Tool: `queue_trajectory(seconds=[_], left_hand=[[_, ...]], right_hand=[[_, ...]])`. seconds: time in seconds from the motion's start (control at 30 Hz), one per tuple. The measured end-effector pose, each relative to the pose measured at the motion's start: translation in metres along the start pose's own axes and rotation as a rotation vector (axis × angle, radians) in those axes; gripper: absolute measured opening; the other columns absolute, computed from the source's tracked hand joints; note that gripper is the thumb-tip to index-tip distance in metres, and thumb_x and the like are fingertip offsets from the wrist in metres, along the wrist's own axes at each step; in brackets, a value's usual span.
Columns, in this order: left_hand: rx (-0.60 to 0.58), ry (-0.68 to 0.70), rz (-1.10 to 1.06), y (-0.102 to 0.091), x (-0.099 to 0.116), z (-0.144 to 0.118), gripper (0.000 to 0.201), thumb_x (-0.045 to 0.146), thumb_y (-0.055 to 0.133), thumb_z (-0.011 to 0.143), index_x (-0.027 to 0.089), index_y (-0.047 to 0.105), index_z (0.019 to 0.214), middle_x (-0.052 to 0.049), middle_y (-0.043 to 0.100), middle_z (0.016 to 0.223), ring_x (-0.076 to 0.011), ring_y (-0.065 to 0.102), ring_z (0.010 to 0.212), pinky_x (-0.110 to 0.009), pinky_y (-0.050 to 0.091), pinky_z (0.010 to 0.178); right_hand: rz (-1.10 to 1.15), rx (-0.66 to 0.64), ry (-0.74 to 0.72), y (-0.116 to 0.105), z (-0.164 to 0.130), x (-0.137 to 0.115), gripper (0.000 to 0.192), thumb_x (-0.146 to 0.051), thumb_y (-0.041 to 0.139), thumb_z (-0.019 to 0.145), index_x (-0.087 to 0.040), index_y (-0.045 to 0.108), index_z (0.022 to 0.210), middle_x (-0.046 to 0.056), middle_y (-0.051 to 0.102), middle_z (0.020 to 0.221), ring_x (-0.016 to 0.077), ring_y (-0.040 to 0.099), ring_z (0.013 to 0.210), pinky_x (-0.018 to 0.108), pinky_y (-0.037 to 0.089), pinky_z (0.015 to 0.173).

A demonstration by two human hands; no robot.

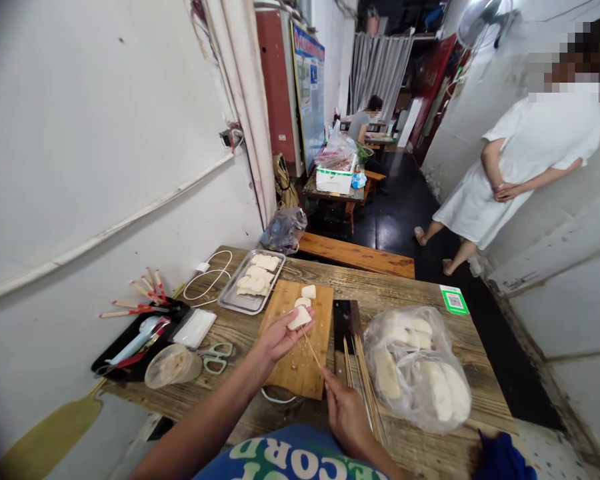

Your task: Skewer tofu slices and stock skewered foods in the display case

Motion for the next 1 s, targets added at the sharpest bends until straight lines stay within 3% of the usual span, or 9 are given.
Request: queue_trajectory(seconds=[0.13, 0.3, 0.4, 0.57, 0.7, 0.9, 1.0], left_hand=[[-0.032, -0.004, 0.013, 0.003, -0.003, 0.002, 0.017, 0.010, 0.050, 0.082, 0.004, 0.059, 0.095, -0.016, 0.066, 0.099, -0.0231, 0.060, 0.097, -0.041, 0.045, 0.092], [-0.079, -0.002, 0.013, 0.009, -0.006, 0.001, 0.017, 0.011, 0.053, 0.081, 0.005, 0.060, 0.095, -0.016, 0.065, 0.101, -0.0243, 0.059, 0.099, -0.043, 0.043, 0.095], [-0.098, 0.006, 0.024, 0.015, -0.006, -0.002, 0.017, 0.012, 0.053, 0.081, 0.005, 0.061, 0.094, -0.015, 0.066, 0.099, -0.0235, 0.060, 0.098, -0.043, 0.043, 0.094], [-0.089, 0.023, 0.059, 0.023, -0.006, -0.007, 0.015, 0.011, 0.051, 0.081, 0.007, 0.061, 0.092, -0.014, 0.067, 0.094, -0.0221, 0.061, 0.095, -0.042, 0.045, 0.092], [-0.074, 0.022, 0.042, 0.025, -0.009, -0.011, 0.013, 0.010, 0.052, 0.081, 0.008, 0.061, 0.090, -0.013, 0.067, 0.095, -0.0220, 0.061, 0.096, -0.041, 0.045, 0.092], [-0.111, -0.036, 0.047, 0.027, -0.027, -0.013, 0.016, 0.011, 0.055, 0.079, 0.007, 0.060, 0.094, -0.016, 0.065, 0.098, -0.0235, 0.061, 0.096, -0.043, 0.044, 0.092], [-0.133, -0.062, 0.058, 0.028, -0.044, -0.016, 0.019, 0.014, 0.057, 0.078, 0.008, 0.060, 0.096, -0.016, 0.065, 0.101, -0.0241, 0.060, 0.097, -0.042, 0.044, 0.091]], right_hand=[[0.032, 0.010, 0.010, -0.001, 0.002, 0.000, 0.041, -0.025, 0.033, 0.088, -0.019, 0.051, 0.124, 0.009, 0.068, 0.102, 0.0159, 0.067, 0.070, 0.025, 0.054, 0.066], [0.074, 0.057, -0.003, -0.005, 0.001, 0.001, 0.040, -0.029, 0.034, 0.088, -0.019, 0.053, 0.122, 0.009, 0.065, 0.108, 0.0182, 0.066, 0.083, 0.028, 0.054, 0.073], [0.072, 0.037, 0.012, -0.004, 0.000, 0.005, 0.041, -0.030, 0.033, 0.089, -0.018, 0.052, 0.124, 0.010, 0.067, 0.103, 0.0174, 0.067, 0.075, 0.029, 0.054, 0.070], [0.061, 0.042, 0.012, -0.005, -0.001, 0.004, 0.042, -0.030, 0.034, 0.089, -0.017, 0.051, 0.125, 0.009, 0.068, 0.099, 0.0162, 0.067, 0.069, 0.027, 0.055, 0.065], [0.061, 0.076, 0.000, -0.007, 0.000, 0.001, 0.040, -0.029, 0.035, 0.088, -0.020, 0.052, 0.123, 0.008, 0.068, 0.102, 0.0167, 0.067, 0.075, 0.029, 0.055, 0.071], [0.056, 0.113, 0.022, -0.008, 0.004, 0.004, 0.040, -0.030, 0.033, 0.089, -0.017, 0.053, 0.121, 0.008, 0.067, 0.104, 0.0159, 0.066, 0.077, 0.027, 0.053, 0.070], [0.019, 0.159, 0.060, -0.011, 0.011, 0.005, 0.037, -0.033, 0.033, 0.089, -0.016, 0.060, 0.107, 0.008, 0.070, 0.088, 0.0165, 0.065, 0.071, 0.026, 0.051, 0.065]])
Point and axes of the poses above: each hand's wrist, its own z-axis towards the middle knuckle, its own y-axis out of the palm, x = y × z, the point moved 7 cm from there along z, towards the middle knuckle
